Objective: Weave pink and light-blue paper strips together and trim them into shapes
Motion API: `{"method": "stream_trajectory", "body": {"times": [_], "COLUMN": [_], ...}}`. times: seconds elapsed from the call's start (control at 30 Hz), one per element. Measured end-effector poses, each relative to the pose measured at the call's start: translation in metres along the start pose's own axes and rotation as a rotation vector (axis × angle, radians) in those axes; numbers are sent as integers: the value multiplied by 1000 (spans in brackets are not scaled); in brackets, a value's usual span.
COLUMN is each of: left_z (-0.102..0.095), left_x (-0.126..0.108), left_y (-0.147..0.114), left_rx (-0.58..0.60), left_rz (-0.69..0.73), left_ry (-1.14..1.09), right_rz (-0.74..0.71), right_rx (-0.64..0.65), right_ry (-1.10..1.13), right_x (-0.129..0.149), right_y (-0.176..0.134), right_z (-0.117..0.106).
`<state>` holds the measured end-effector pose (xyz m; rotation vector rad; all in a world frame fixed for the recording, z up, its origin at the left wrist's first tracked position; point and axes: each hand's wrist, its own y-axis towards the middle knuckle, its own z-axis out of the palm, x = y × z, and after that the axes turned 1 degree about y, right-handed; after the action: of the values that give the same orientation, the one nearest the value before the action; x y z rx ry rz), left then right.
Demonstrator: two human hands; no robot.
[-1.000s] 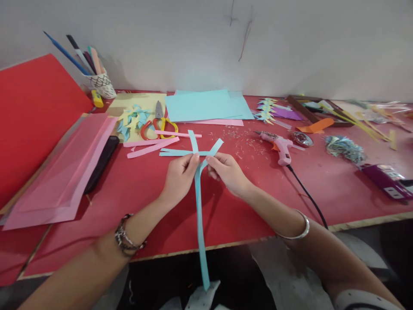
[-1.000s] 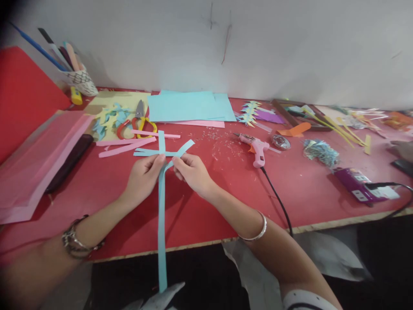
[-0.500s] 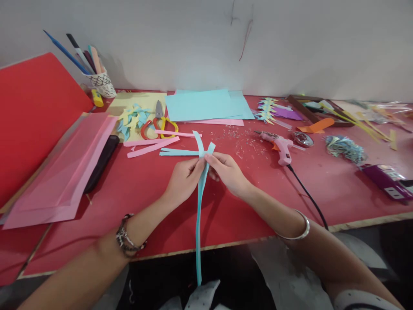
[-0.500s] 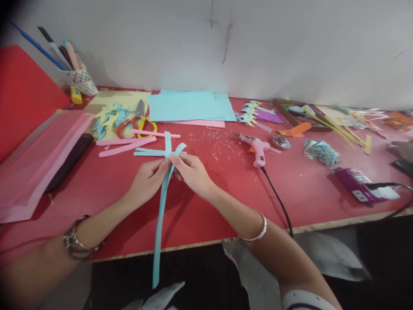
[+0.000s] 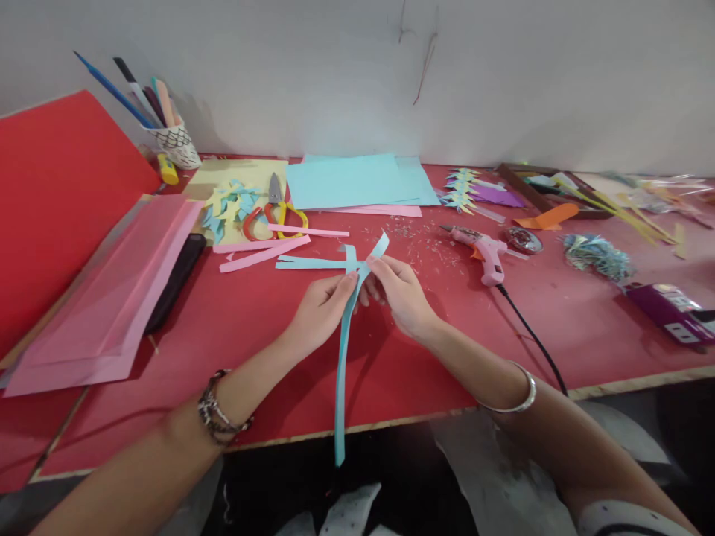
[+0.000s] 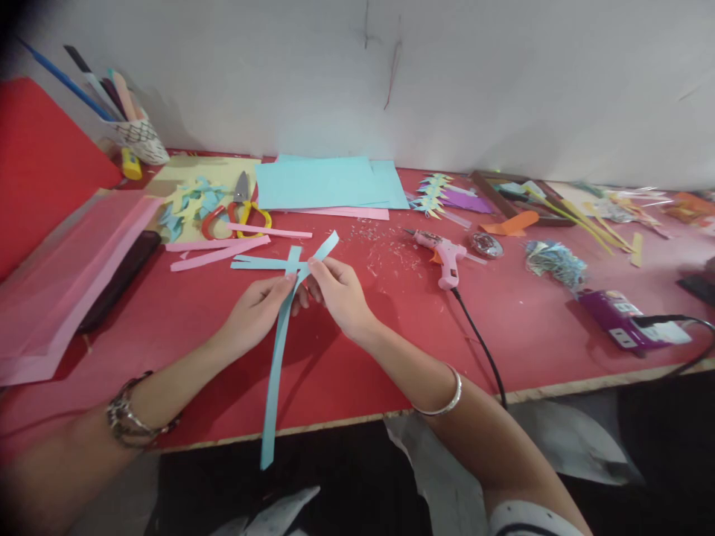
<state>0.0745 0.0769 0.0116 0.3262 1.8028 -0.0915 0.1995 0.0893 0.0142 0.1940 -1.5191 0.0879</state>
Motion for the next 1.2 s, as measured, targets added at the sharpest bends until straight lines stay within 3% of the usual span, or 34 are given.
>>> {"method": "stream_trajectory", "body": {"times": [0.2,0.4,0.47,0.6,0.83,1.07,1.2], "left_z": [1,-2,-2,-1,1,0,0], "left_x": [4,3,1,1,5,4,3], "left_y": [-2,0,1,3,1,1,2], "left_rx": [-41,-175,-135,50,-60,-150,-48], "left_rz": [51,42,15,-34,-14,-26,-26], "left_ry": [53,39,13,-70,4,3,-17], "right_rz": [3,13,9,-11,-47,2,-17], "right_rx": [102,49,10,-23,109,40,-45], "right_ry": [-73,-110,-85,16,-58,-90,-60], "right_x": [3,3,3,0,1,2,1], "right_y": [-1,-2,-1,0,1,-2,-1], "right_z": [2,1,1,0,2,3,1]}}
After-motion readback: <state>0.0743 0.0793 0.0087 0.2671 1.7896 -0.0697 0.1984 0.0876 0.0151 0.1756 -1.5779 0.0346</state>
